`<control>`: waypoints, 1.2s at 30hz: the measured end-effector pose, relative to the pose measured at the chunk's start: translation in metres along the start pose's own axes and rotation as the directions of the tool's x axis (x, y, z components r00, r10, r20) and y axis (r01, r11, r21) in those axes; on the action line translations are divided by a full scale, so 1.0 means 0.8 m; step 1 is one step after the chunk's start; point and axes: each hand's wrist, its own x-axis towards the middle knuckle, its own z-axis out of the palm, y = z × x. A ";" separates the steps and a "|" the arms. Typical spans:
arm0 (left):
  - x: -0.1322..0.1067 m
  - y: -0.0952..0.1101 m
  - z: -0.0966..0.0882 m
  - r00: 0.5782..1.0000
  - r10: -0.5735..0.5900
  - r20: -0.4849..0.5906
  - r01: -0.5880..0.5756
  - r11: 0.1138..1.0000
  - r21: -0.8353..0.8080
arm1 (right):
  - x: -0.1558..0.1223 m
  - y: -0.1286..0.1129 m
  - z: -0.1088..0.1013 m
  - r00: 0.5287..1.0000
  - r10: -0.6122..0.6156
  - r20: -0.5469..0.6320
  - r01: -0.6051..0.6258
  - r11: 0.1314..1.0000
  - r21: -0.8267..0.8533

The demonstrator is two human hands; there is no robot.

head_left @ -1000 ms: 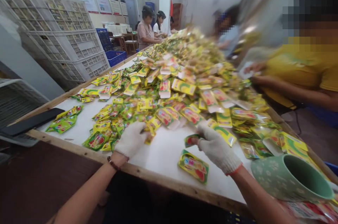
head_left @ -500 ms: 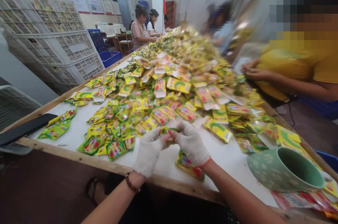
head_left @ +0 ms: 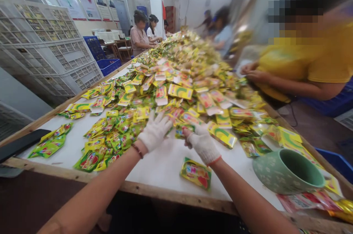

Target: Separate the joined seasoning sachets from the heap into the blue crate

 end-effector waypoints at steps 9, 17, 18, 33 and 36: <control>-0.030 0.023 -0.010 0.975 -0.187 -0.122 0.177 0.980 -0.093 | -0.004 0.001 -0.006 0.968 -0.198 -0.154 0.176 0.974 -0.143; -0.065 0.040 -0.003 0.966 -0.188 -0.178 0.141 0.960 -0.243 | -0.009 0.014 -0.003 0.947 -0.312 -0.076 0.280 0.917 -0.284; -0.067 0.040 -0.002 0.960 -0.200 -0.196 0.149 0.957 -0.249 | -0.010 0.013 -0.004 0.950 -0.309 -0.042 0.283 0.910 -0.302; -0.073 0.042 0.005 0.950 -0.071 -0.305 0.042 0.994 -0.098 | -0.012 0.003 -0.012 0.936 -0.280 0.212 0.348 0.820 -0.455; -0.076 0.044 0.008 0.958 -0.043 -0.285 0.016 0.995 -0.096 | -0.012 0.004 -0.005 0.906 -0.359 0.225 0.423 0.761 -0.492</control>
